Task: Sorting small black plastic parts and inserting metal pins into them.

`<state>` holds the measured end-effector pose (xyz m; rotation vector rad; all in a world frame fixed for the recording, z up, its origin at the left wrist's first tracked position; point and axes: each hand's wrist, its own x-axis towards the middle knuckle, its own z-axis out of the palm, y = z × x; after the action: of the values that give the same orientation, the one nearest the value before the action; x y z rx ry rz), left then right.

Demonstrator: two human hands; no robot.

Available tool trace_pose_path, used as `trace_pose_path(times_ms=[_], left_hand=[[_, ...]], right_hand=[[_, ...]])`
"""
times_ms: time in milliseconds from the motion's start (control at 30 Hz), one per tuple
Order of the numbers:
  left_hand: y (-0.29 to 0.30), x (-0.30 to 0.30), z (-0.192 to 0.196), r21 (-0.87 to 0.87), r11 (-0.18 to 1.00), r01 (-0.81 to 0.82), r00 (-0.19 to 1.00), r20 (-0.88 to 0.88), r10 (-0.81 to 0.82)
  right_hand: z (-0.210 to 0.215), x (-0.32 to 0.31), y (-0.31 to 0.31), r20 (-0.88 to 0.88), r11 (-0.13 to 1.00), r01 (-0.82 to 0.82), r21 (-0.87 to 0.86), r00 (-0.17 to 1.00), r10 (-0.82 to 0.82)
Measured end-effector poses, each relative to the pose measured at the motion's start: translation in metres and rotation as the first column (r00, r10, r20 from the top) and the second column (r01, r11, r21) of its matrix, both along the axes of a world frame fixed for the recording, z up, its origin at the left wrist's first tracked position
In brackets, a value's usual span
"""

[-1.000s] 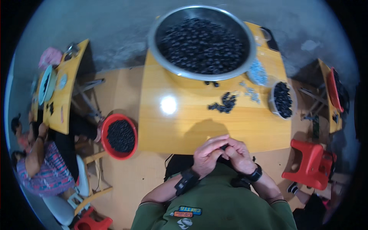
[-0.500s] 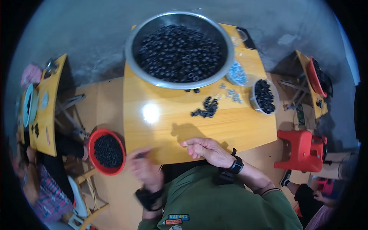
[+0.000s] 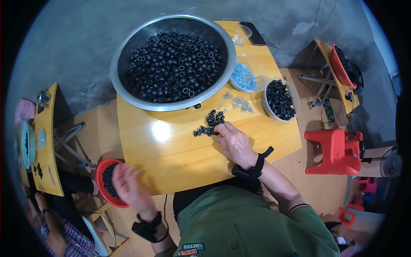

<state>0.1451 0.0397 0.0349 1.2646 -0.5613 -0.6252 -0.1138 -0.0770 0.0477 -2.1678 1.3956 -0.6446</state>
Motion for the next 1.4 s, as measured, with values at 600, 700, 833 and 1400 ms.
trace_pose_path(times_ms=[600, 700, 833, 1400], left_hand=[[-0.08, -0.125, -0.008, 0.351, 0.831, 0.432, 0.374, 0.768, -0.52], [-0.081, -0.124, -0.007, 0.348, 0.839, 0.418, 0.367, 0.78, -0.507], [-0.079, -0.123, -0.011, 0.33, 0.821, 0.465, 0.495, 0.672, -0.551], [-0.073, -0.138, 0.001, 0.29, 0.781, 0.553, 0.625, 0.476, -0.619]], right_hand=[[0.0, -0.039, -0.003, 0.065, 0.998, 0.06, -0.031, 0.996, -0.057], [0.005, -0.061, -0.019, 0.014, 0.973, 0.182, -0.142, 0.983, -0.182], [0.0, -0.076, -0.033, -0.055, 0.942, 0.247, -0.23, 0.963, -0.265], [-0.008, -0.049, -0.009, 0.232, 0.996, 0.094, 0.008, 0.968, -0.093]])
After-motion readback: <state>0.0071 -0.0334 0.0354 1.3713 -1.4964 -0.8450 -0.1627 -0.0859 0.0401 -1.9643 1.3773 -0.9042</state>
